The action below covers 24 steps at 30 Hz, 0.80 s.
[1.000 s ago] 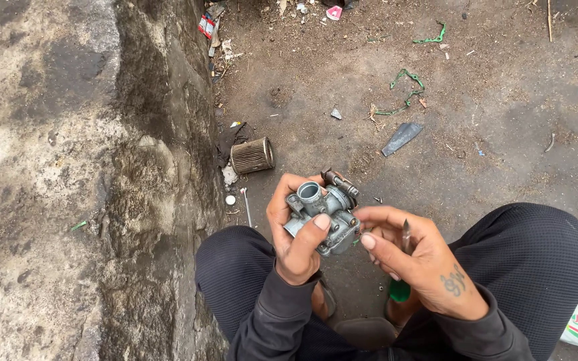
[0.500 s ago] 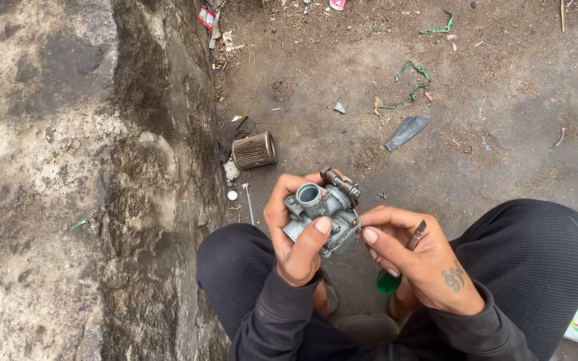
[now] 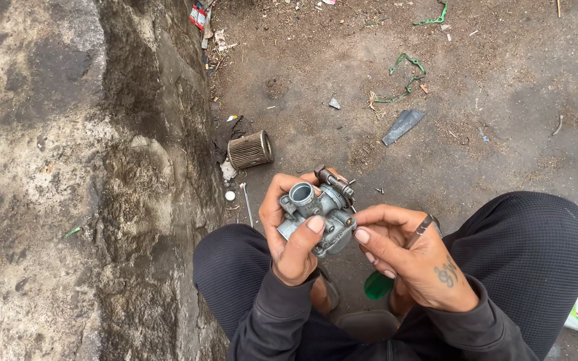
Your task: The recorder is dismantling and repairing a motorcycle carburetor using a screwdriver.
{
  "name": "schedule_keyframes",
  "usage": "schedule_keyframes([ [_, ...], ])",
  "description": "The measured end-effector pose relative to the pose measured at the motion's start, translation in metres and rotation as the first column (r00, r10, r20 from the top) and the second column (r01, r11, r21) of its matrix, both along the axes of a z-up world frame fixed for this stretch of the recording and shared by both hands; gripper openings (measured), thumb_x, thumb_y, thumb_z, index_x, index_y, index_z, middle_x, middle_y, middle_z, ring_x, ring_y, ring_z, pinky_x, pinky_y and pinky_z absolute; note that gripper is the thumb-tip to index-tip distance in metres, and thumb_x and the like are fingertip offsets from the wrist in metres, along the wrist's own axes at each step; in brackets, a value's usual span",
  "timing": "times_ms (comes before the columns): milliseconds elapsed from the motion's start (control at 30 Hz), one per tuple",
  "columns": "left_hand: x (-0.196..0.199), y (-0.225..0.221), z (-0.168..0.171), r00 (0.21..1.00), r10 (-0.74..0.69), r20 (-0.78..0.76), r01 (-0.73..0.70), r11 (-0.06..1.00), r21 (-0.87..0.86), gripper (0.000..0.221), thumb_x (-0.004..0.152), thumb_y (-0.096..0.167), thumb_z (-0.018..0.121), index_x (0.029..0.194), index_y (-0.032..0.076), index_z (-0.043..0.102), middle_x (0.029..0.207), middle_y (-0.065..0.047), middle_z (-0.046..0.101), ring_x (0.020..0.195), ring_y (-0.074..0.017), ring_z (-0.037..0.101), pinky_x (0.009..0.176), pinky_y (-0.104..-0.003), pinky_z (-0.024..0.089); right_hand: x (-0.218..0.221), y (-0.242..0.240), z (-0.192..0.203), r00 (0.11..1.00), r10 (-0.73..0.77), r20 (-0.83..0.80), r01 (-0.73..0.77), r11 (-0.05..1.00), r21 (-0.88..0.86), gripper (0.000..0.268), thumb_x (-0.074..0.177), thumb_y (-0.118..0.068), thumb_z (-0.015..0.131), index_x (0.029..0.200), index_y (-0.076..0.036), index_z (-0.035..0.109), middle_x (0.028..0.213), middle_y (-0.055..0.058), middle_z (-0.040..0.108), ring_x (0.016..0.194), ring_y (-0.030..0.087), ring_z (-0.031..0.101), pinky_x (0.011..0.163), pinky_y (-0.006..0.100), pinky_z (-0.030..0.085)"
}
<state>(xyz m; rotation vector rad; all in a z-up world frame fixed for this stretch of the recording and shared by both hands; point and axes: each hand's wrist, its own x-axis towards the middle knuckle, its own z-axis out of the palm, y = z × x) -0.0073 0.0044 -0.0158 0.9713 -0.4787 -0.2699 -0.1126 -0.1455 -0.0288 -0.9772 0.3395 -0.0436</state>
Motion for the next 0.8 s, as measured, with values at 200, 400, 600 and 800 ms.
schedule_keyframes([
  [200, 0.000, -0.001, -0.002, 0.999, 0.019, -0.045, -0.021, 0.999, -0.034, 0.037, 0.083, 0.016, 0.070, 0.112, -0.001, 0.053, 0.123, -0.024, 0.066, 0.110, -0.0252, 0.066, 0.103, -0.038, 0.052, -0.002, -0.005, -0.016, 0.999, 0.022, -0.048, -0.025, 0.998, -0.054, 0.020, 0.092, -0.003, 0.071, 0.109, 0.007, 0.073, 0.075, 0.005, 0.065, 0.059, 0.006, 0.054, 0.046, 0.020, 0.039],
  [400, 0.003, -0.004, 0.017, 0.992, -0.028, -0.123, 0.007, 0.985, -0.171, 0.038, 0.084, 0.016, 0.066, 0.113, -0.003, 0.049, 0.117, -0.033, 0.062, 0.094, -0.0345, 0.068, 0.095, -0.047, 0.058, 0.046, -0.033, -0.104, 0.985, -0.125, -0.119, 0.117, 0.990, -0.073, 0.014, 0.093, -0.006, 0.065, 0.106, 0.001, 0.066, 0.086, 0.006, 0.071, 0.057, 0.005, 0.053, 0.043, 0.020, 0.038],
  [600, 0.001, -0.004, 0.016, 0.977, -0.060, -0.206, 0.015, 0.977, -0.212, 0.041, 0.085, 0.019, 0.069, 0.114, -0.002, 0.047, 0.112, -0.038, 0.057, 0.097, -0.0409, 0.064, 0.092, -0.051, 0.056, 0.040, -0.056, -0.440, 0.836, -0.206, -0.509, 0.214, 0.976, -0.042, 0.007, 0.086, 0.001, 0.071, 0.091, 0.004, 0.068, 0.072, 0.011, 0.066, 0.050, 0.013, 0.057, 0.039, 0.025, 0.041],
  [800, 0.002, 0.001, 0.020, 0.951, -0.088, -0.297, 0.041, 0.986, -0.161, 0.043, 0.085, 0.020, 0.070, 0.116, 0.000, 0.047, 0.114, -0.038, 0.055, 0.102, -0.0408, 0.061, 0.099, -0.055, 0.054, 0.028, -0.077, -0.540, 0.712, -0.319, -0.626, 0.289, 0.945, -0.153, 0.005, 0.083, 0.004, 0.067, 0.087, 0.005, 0.070, 0.073, 0.012, 0.071, 0.051, 0.013, 0.059, 0.038, 0.027, 0.040],
])
